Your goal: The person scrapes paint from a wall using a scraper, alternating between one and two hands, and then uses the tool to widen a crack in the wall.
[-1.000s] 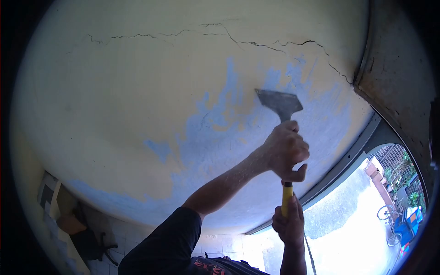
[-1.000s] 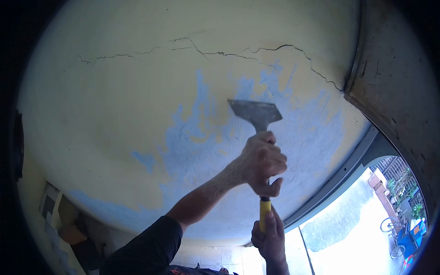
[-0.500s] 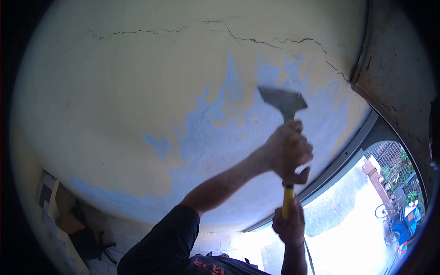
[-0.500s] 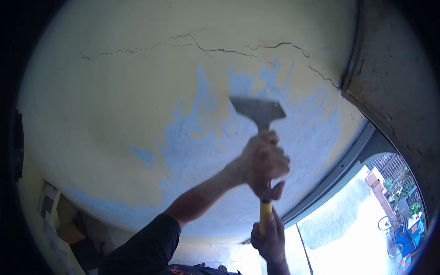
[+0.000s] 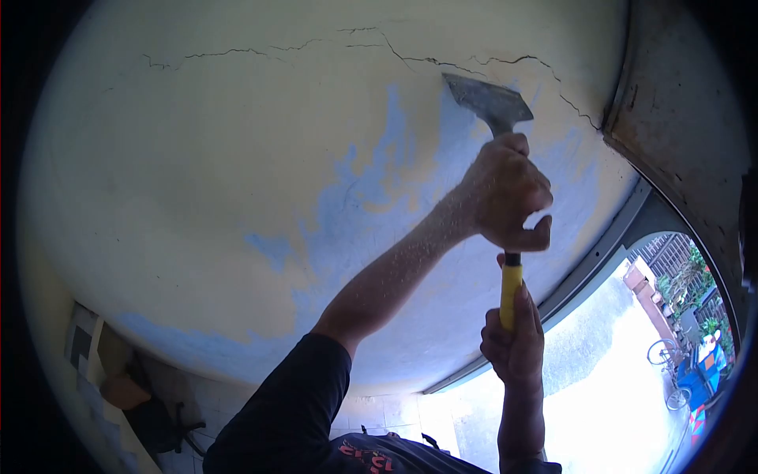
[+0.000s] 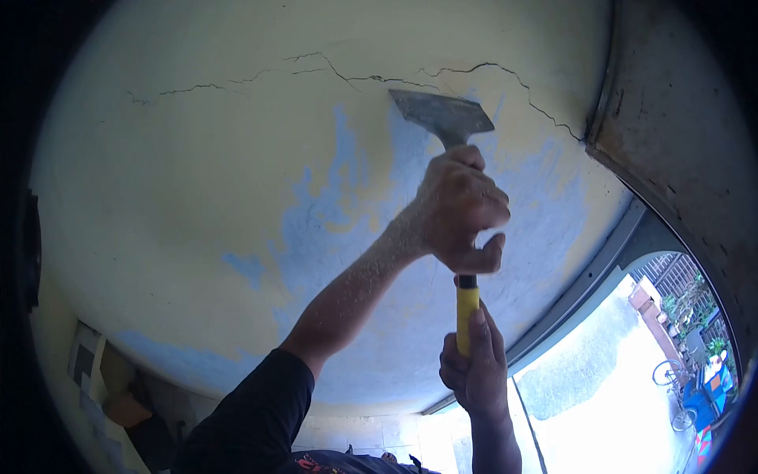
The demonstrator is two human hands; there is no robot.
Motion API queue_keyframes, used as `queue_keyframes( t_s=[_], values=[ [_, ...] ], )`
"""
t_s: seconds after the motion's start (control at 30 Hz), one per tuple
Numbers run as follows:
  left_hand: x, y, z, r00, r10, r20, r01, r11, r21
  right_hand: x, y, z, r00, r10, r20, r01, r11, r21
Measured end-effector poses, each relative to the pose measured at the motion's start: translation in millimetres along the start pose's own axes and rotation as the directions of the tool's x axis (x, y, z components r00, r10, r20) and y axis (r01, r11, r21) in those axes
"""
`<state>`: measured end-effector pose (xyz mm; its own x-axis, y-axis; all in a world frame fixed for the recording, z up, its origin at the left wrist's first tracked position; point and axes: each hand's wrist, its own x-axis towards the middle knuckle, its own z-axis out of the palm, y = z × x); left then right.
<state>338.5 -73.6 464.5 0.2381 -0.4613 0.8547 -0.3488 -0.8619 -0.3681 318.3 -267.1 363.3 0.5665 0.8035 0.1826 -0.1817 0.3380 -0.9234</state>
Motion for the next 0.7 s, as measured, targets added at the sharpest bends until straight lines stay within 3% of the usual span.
queue_keyframes(
  t_s=[0.07, 0.2, 0.27, 0.3, 0.33, 0.5, 0.63, 0.7],
  values=[
    [0, 5, -8, 0.999, -0.014, 0.033, 0.014, 1.000, -0.010, -2, -1, 4, 0.999, 0.003, 0.038, -0.006, 0.997, 0.072],
    [-28, 35, 1, 0.998, 0.017, 0.061, -0.020, 0.999, 0.044, -32, 32, -13, 0.997, 0.076, 0.013, -0.077, 0.996, 0.047],
    [-50, 61, 0, 0.997, -0.001, 0.076, 0.004, 0.999, -0.038, -56, 49, -16, 0.990, 0.129, -0.048, -0.132, 0.990, -0.057],
    [-62, 68, 2, 0.996, -0.011, 0.092, 0.017, 0.998, -0.066, -64, 59, -19, 0.981, 0.190, -0.050, -0.187, 0.981, 0.055],
    [-73, 71, 6, 0.996, -0.052, 0.079, 0.059, 0.993, -0.099, -68, 67, -21, 0.975, 0.204, -0.085, -0.201, 0.979, 0.042],
    [-91, 58, 22, 0.992, -0.099, 0.079, 0.110, 0.981, -0.158, -57, 83, -20, 0.941, 0.261, -0.217, -0.243, 0.964, 0.106],
    [-69, 41, 11, 0.995, -0.067, 0.077, 0.074, 0.992, -0.098, -37, 50, -11, 0.959, 0.242, -0.148, -0.245, 0.970, 0.001],
    [-54, 30, 4, 0.994, -0.064, 0.085, 0.071, 0.995, -0.076, -28, 39, -6, 0.980, 0.170, -0.102, -0.173, 0.985, -0.027]
  ],
)
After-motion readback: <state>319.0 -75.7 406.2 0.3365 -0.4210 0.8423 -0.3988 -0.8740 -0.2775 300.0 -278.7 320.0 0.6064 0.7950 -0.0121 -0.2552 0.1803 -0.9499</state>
